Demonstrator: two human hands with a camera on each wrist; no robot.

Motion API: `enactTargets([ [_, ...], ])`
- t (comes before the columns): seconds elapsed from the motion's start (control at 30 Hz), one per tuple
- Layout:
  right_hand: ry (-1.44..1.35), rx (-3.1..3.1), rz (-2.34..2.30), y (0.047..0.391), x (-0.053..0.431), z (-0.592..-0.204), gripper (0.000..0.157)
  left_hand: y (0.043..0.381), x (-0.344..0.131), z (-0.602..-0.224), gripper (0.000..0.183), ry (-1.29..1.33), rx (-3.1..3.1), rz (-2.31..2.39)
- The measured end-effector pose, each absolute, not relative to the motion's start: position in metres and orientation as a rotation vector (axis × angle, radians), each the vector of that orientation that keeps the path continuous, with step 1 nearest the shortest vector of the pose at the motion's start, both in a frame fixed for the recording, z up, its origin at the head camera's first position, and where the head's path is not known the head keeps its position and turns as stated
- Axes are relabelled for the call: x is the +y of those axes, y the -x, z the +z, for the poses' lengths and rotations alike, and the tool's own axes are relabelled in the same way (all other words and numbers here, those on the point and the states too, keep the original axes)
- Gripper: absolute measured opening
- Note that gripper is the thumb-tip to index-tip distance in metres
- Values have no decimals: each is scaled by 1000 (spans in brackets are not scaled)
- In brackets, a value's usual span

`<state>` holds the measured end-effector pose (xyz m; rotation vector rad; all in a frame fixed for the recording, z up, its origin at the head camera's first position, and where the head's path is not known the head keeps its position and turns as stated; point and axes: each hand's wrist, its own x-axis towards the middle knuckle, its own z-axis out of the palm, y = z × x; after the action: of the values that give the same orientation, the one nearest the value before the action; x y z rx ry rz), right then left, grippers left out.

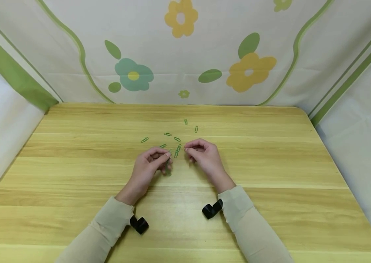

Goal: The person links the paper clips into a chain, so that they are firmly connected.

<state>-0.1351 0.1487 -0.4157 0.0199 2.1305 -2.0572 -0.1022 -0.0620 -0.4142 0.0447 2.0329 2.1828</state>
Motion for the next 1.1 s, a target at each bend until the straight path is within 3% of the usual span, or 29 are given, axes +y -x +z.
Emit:
enactTargets([
  [0.43, -177, 2529, -1613, 143, 118, -412, 11, 102, -67, -415, 17, 67, 2033, 2316],
  [0.8, -141, 2587, -1420, 145, 115, -404, 26, 102, -66, -412, 11, 103, 2024, 2343],
  [1.1, -104, 2529, -1376, 148, 123, -396, 19, 103, -66, -412, 13, 102, 2030, 2342],
])
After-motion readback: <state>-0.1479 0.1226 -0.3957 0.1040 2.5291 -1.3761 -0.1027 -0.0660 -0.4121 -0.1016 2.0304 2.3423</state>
